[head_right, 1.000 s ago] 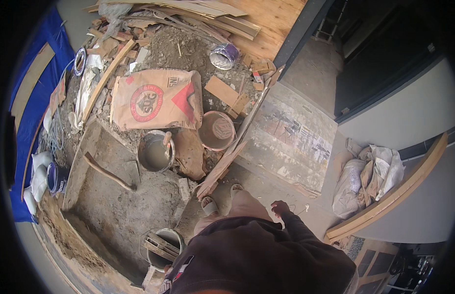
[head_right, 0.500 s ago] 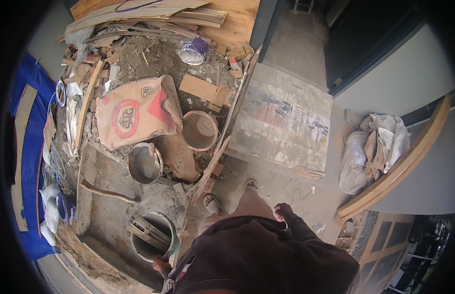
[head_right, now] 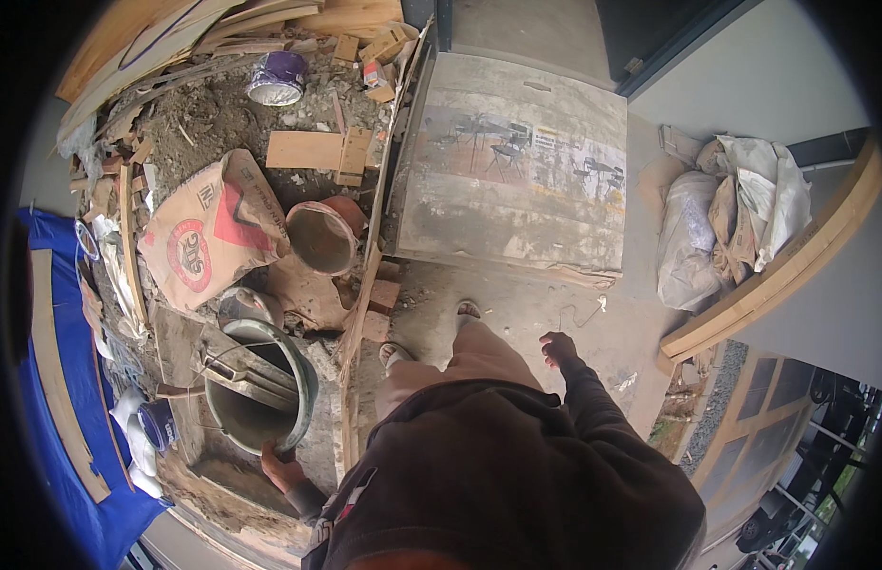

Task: The person cleans a metal trowel and a paintbrush using a liquid from a bucket. They repeatedly dip the brush into the bucket and scrub the trowel, then place the cleaned tools into a green bucket.

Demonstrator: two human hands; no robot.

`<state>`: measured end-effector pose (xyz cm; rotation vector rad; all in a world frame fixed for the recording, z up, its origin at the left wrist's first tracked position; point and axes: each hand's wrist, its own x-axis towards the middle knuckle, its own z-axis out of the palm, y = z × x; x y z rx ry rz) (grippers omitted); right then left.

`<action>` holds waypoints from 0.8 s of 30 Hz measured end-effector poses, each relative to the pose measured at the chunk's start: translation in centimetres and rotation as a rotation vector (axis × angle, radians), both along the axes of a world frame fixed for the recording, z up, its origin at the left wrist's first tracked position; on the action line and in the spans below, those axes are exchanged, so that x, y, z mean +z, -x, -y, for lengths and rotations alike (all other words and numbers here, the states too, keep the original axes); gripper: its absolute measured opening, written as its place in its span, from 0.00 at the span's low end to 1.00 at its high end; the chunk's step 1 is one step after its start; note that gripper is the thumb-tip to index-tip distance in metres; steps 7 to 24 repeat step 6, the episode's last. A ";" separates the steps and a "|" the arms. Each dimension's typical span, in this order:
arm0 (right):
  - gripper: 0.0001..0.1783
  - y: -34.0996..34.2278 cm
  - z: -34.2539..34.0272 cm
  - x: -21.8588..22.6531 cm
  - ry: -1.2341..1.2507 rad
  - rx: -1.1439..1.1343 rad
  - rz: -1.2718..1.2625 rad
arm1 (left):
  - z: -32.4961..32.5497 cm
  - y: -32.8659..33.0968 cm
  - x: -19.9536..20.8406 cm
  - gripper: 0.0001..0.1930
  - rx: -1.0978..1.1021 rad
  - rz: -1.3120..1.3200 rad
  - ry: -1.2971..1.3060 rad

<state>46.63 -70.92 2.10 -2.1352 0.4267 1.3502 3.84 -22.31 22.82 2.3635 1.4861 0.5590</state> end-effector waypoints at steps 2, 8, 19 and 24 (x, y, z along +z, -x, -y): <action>0.21 -1.1 1.9 0.3 0.018 -0.039 0.017 | -0.9 -3.7 0.3 0.21 -0.124 -0.028 -0.058; 0.24 -2.7 5.2 0.4 0.044 -0.122 0.058 | -3.1 -7.5 -1.9 0.14 0.025 0.662 0.588; 0.24 -2.7 5.2 0.4 0.044 -0.122 0.058 | -3.1 -7.5 -1.9 0.14 0.025 0.662 0.588; 0.24 -2.7 5.2 0.4 0.044 -0.122 0.058 | -3.1 -7.5 -1.9 0.14 0.025 0.662 0.588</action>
